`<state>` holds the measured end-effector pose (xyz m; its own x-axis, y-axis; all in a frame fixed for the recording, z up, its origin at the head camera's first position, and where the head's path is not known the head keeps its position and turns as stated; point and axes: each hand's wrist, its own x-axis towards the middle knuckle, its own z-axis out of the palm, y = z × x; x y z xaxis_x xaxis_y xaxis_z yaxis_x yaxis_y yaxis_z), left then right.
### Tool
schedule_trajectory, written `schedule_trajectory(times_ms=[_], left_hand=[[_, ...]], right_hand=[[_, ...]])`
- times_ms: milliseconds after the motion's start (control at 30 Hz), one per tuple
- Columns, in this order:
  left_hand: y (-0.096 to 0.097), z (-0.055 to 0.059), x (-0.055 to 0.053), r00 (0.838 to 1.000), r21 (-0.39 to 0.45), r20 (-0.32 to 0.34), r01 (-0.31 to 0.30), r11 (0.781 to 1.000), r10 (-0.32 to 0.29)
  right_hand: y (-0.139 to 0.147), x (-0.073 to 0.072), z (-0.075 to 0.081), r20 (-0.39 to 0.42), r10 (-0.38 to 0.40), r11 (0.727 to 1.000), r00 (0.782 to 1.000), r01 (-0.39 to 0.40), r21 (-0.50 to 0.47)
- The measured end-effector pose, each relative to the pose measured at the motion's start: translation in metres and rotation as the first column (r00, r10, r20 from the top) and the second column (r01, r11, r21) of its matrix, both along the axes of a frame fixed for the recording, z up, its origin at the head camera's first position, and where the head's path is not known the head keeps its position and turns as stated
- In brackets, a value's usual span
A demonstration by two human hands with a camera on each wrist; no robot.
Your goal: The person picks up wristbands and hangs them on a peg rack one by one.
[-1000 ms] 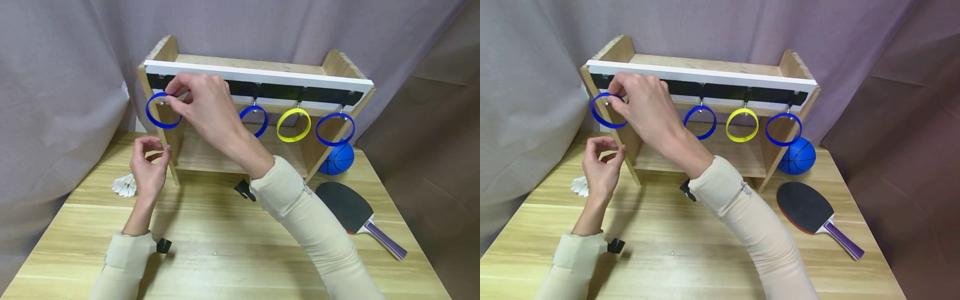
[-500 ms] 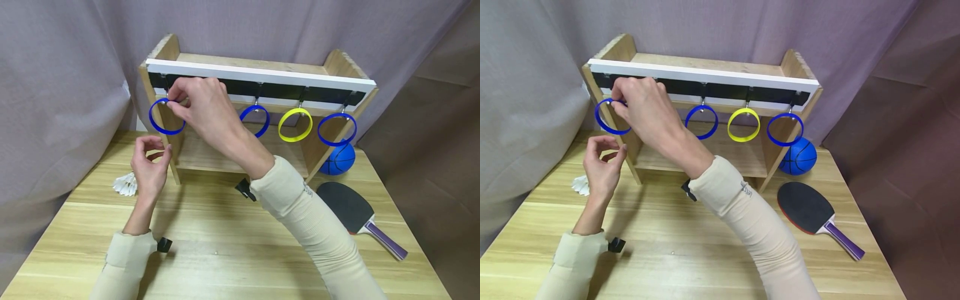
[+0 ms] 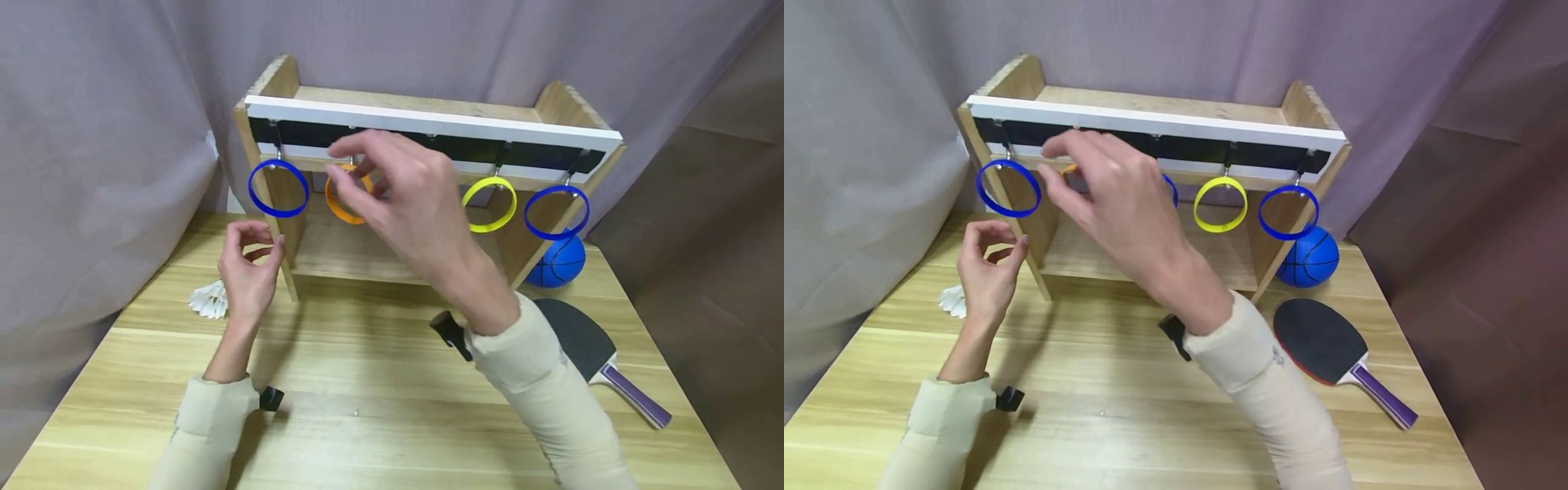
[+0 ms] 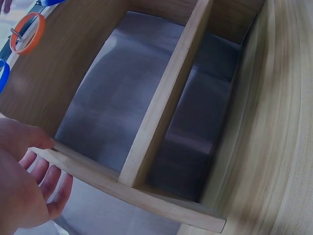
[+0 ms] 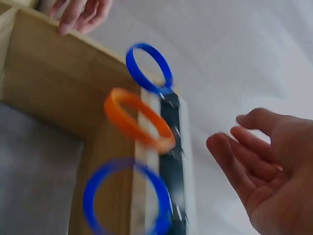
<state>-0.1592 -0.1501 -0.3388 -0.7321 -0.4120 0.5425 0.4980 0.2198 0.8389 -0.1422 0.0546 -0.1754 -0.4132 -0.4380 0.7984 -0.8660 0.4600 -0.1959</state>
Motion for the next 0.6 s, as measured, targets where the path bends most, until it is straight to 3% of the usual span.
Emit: schedule_trajectory(times_ms=[133,233,333,433,500,600], left_hand=[[-0.002,0.003,0.002,1.000,-0.006,0.016,0.000,1.000,0.000],[-0.007,0.002,0.002,0.999,-0.024,0.033,-0.002,1.000,0.003],[-0.014,-0.002,0.001,0.997,-0.067,0.081,-0.010,0.998,0.015],[-0.022,-0.005,0.003,0.989,-0.120,0.145,-0.013,0.993,0.030],[-0.026,-0.006,0.008,0.983,-0.156,0.177,-0.011,0.988,0.039],[-0.030,-0.007,0.019,0.985,-0.215,0.169,0.016,0.976,0.022]], right_hand=[[0.046,0.029,-0.012,-0.037,0.015,0.998,0.999,-0.017,-0.060],[0.076,0.047,-0.031,0.016,-0.039,0.999,0.999,0.039,-0.008],[0.101,0.058,-0.060,0.072,-0.108,0.989,0.992,0.100,0.105],[0.121,0.065,-0.092,0.137,-0.217,0.961,0.966,0.187,0.205],[0.135,0.068,-0.110,0.165,-0.312,0.929,0.935,0.264,0.260],[0.153,0.072,-0.130,0.174,-0.412,0.889,0.894,0.353,0.291]])
